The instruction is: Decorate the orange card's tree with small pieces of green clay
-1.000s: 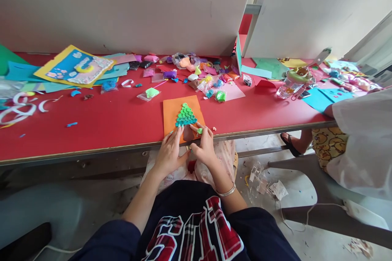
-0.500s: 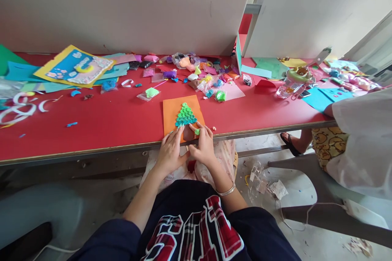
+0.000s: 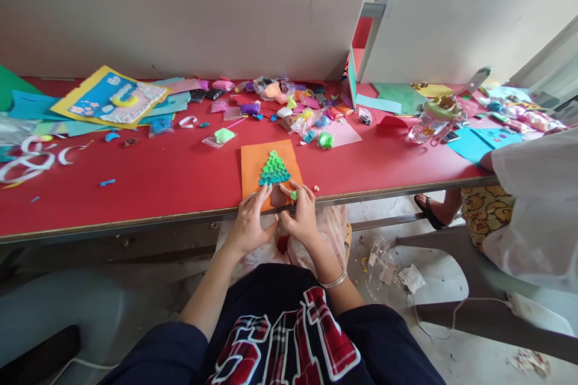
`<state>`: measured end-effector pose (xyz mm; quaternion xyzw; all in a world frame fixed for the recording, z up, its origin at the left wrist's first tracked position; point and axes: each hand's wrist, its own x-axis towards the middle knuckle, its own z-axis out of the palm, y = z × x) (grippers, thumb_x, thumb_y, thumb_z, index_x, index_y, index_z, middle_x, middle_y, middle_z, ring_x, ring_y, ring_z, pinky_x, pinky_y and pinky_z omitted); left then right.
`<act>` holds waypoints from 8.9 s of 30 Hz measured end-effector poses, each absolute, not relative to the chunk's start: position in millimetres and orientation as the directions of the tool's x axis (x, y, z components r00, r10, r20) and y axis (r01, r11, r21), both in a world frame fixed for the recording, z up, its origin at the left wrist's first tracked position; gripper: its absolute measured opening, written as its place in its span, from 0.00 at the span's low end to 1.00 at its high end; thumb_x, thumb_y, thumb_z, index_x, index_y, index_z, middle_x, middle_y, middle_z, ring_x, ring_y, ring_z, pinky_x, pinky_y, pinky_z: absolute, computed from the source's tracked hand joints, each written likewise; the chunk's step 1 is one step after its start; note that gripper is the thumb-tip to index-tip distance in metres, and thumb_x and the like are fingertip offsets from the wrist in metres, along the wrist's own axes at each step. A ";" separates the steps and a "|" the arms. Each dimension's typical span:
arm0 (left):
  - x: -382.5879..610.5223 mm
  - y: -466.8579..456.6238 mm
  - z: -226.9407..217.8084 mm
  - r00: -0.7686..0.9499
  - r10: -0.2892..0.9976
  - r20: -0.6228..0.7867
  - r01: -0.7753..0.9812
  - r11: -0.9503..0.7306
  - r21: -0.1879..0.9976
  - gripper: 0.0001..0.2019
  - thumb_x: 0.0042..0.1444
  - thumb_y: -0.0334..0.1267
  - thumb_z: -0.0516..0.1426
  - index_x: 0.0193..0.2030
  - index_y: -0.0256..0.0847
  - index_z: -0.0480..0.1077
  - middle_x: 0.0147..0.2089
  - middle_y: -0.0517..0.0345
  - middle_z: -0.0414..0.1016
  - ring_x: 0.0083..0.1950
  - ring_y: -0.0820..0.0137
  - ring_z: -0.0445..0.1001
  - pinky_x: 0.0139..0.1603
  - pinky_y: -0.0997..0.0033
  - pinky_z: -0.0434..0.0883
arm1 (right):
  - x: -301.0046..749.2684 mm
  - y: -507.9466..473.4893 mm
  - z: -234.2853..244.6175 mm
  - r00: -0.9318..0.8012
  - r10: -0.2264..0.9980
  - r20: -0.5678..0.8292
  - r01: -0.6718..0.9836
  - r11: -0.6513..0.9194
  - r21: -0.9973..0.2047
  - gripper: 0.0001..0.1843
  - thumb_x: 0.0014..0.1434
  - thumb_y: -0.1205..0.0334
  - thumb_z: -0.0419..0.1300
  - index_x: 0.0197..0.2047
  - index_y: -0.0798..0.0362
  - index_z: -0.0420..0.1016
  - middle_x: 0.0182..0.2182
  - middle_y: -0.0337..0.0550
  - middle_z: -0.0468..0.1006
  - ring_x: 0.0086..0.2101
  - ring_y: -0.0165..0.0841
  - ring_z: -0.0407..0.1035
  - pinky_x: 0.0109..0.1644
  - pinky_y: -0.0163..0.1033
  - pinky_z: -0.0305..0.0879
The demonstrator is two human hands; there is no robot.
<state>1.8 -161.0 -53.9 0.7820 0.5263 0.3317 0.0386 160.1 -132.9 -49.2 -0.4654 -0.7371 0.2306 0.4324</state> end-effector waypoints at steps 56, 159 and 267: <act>0.5 -159.1 -41.9 0.324 0.834 0.448 0.908 -0.407 0.102 0.37 0.61 0.38 0.51 0.73 0.33 0.37 0.68 0.41 0.60 0.68 0.57 0.61 0.69 0.48 0.52 | 149.6 -125.3 -52.4 -0.336 0.822 0.460 0.718 0.540 -0.439 0.35 0.52 0.66 0.51 0.64 0.61 0.59 0.55 0.57 0.73 0.60 0.43 0.63 0.65 0.51 0.53; 0.5 -161.3 -69.4 0.123 0.814 0.568 0.957 -0.250 0.150 0.31 0.59 0.44 0.52 0.68 0.38 0.56 0.64 0.45 0.67 0.63 0.55 0.66 0.59 0.56 0.60 | 146.9 -136.9 -74.2 -0.346 0.700 0.624 0.676 0.648 -0.351 0.24 0.53 0.65 0.53 0.55 0.53 0.68 0.57 0.45 0.74 0.62 0.40 0.61 0.65 0.50 0.52; 22.2 -156.0 -21.3 0.287 0.581 0.762 0.711 -0.662 0.237 0.28 0.66 0.40 0.38 0.72 0.39 0.46 0.70 0.46 0.57 0.73 0.56 0.49 0.70 0.48 0.52 | 138.9 -178.8 -59.5 -0.335 0.649 0.683 0.339 0.759 -0.556 0.36 0.67 0.46 0.26 0.58 0.51 0.67 0.57 0.48 0.71 0.64 0.41 0.57 0.67 0.56 0.55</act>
